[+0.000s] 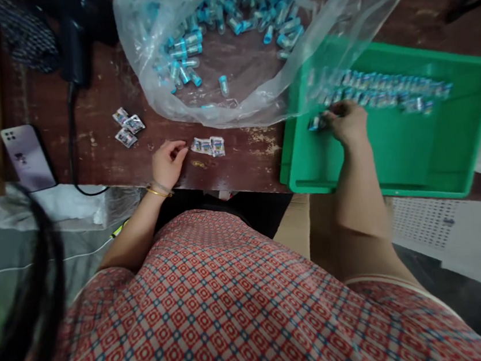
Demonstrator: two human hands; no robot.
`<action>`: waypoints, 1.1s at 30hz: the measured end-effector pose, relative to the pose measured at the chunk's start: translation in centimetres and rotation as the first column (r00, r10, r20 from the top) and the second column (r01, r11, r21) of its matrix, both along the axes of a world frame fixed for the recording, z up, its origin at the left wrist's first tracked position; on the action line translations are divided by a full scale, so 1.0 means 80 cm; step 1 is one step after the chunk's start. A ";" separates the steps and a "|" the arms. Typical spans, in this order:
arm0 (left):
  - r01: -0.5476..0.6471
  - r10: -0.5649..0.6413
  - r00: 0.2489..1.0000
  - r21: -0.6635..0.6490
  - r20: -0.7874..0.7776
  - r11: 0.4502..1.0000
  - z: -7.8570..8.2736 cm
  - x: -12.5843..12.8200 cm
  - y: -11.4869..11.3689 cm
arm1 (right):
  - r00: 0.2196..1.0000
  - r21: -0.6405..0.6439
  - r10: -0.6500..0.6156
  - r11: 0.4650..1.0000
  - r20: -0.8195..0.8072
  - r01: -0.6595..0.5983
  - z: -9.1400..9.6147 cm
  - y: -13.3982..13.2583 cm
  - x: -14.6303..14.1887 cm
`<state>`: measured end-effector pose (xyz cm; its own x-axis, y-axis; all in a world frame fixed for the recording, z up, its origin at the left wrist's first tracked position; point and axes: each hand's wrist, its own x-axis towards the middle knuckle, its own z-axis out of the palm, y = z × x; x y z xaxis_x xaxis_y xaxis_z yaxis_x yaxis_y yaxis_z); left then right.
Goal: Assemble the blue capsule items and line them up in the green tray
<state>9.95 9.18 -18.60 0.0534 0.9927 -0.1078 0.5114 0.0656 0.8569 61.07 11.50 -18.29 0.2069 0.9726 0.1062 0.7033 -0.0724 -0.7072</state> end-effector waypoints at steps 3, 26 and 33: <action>0.046 -0.025 0.979 0.099 -0.202 0.994 -0.006 0.014 0.006 | 0.970 0.083 -0.223 0.973 0.092 0.216 0.041 -0.002 -0.045; 0.029 0.055 0.931 -0.223 0.360 0.974 0.003 0.044 0.006 | 0.951 0.048 0.305 0.950 0.046 -0.307 0.028 -0.016 -0.345; -0.043 0.108 0.948 -0.216 0.300 0.975 0.011 0.026 0.008 | 0.948 -0.215 0.174 0.970 0.267 -0.117 0.028 0.153 -0.333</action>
<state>12.02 9.82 -17.71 0.0424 0.9533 -0.2991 0.2114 0.2840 0.9352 34.42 23.72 -16.03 0.0504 0.9973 -0.0537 0.8848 -0.0695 -0.4608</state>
